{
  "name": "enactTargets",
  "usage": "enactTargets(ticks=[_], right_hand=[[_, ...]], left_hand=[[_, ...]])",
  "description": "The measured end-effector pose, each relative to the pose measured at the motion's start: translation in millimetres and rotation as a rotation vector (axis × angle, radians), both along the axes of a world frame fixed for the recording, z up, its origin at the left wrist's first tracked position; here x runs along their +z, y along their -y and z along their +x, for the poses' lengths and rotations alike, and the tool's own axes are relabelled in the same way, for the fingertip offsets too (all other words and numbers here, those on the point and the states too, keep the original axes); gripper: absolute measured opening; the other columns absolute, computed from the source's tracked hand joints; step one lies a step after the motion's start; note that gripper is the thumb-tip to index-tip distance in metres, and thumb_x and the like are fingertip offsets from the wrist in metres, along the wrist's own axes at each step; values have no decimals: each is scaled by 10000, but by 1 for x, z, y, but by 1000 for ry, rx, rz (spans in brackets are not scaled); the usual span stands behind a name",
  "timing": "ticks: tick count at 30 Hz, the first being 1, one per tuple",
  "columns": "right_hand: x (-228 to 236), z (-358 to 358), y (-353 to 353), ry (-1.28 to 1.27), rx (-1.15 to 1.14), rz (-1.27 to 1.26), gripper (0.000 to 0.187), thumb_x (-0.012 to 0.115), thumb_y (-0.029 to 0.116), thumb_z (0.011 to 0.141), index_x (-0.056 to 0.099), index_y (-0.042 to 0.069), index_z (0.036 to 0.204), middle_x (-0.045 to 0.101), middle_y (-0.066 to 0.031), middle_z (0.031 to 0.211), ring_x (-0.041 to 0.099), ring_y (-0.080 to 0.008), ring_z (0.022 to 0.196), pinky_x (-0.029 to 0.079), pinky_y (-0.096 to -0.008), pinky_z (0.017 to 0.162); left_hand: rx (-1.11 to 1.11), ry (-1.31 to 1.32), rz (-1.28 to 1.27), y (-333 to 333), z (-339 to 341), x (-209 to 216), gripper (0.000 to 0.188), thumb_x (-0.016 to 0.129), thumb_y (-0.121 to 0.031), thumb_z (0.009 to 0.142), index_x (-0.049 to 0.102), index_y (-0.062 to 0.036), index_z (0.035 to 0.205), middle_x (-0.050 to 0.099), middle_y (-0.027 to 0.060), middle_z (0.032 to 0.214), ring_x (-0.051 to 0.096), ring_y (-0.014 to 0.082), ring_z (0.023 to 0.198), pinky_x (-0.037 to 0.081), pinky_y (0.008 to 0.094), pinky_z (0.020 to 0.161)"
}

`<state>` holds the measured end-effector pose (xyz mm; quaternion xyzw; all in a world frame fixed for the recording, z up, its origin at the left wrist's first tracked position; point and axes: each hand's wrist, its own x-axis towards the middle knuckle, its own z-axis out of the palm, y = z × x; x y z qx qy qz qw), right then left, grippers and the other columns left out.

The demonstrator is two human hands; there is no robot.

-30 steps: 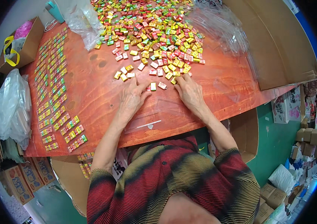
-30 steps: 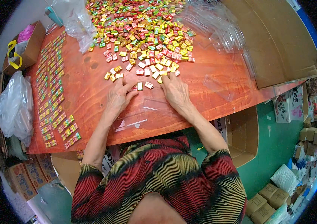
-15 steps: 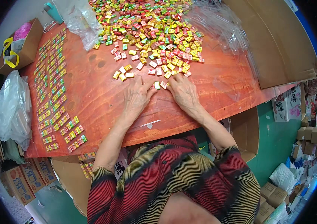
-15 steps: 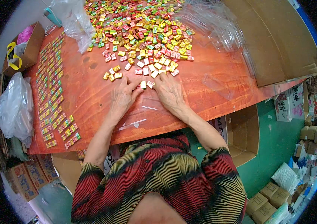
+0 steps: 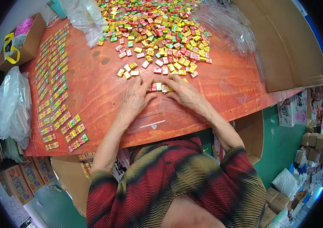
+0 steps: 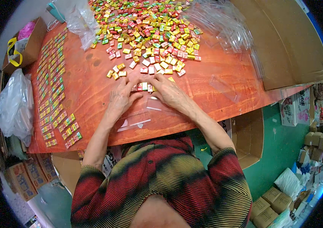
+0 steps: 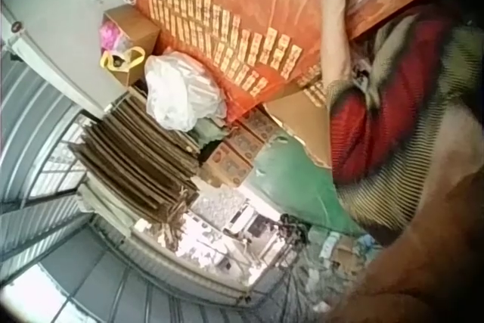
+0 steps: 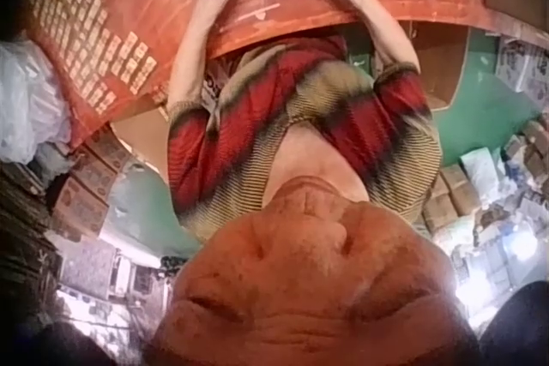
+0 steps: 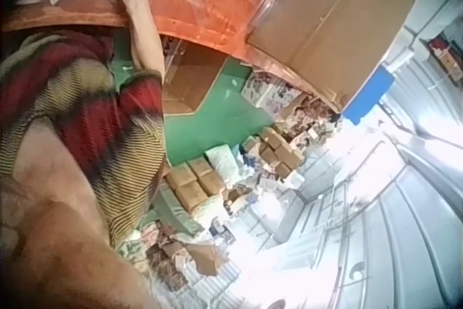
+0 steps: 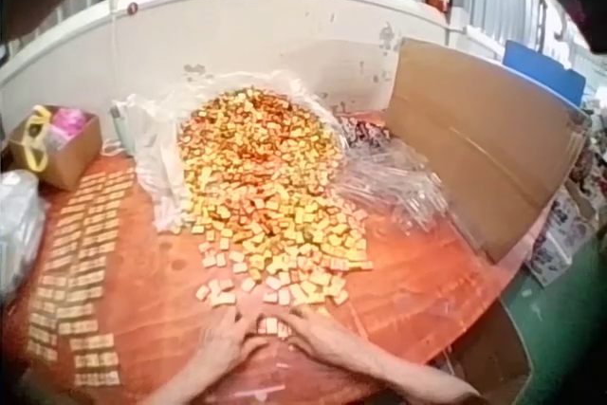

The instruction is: Arranging small colorful packets into rows and placing them into a plastic container.

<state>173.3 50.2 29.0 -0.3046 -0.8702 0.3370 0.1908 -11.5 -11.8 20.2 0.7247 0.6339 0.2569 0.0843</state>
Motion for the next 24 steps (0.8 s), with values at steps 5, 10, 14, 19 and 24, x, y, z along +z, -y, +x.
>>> enactTargets(ticks=[5, 10, 14, 19, 24], right_hand=[[-14, -9, -6, 170, -17, 3, 393, 581, 35, 763, 492, 81, 1143, 482, -145, 1078, 524, -327, 954, 449, -376, 785], [6, -4, 3, 32, -58, 39, 366, 580, 54, 777, 503, 72, 1135, 498, -157, 1062, 538, -342, 919, 458, -386, 753], [12, 27, 1, 152, -270, 155, 348, 580, 68, 785, 507, 59, 1126, 504, -153, 1074, 538, -334, 928, 454, -384, 768], [-14, 41, -2, 168, -278, 207, 284, 568, 92, 798, 520, 30, 1071, 518, -149, 1050, 543, -330, 922, 451, -389, 756], [-11, 37, -5, 229, -293, 173, 206, 568, 112, 797, 508, 22, 973, 525, -146, 990, 548, -327, 875, 450, -404, 708]], left_hand=[[-98, 201, -147, -5, -14, -5, 431, 695, -84, 675, 561, -84, 1085, 496, 138, 907, 535, 315, 851, 441, 407, 728], [-65, 184, -134, -2, -13, -3, 422, 674, -53, 695, 535, -64, 1093, 491, 149, 958, 529, 324, 892, 441, 392, 757], [0, 193, -176, 7, -13, 6, 389, 678, -37, 685, 538, -30, 1048, 493, 144, 967, 539, 302, 897, 444, 386, 758], [2, 255, -199, 8, -23, 4, 395, 673, -34, 691, 534, -31, 1061, 493, 143, 952, 537, 302, 889, 442, 382, 763], [16, 262, -211, 9, -28, 2, 352, 661, -50, 709, 550, -29, 1042, 491, 137, 924, 537, 302, 869, 439, 390, 751]])
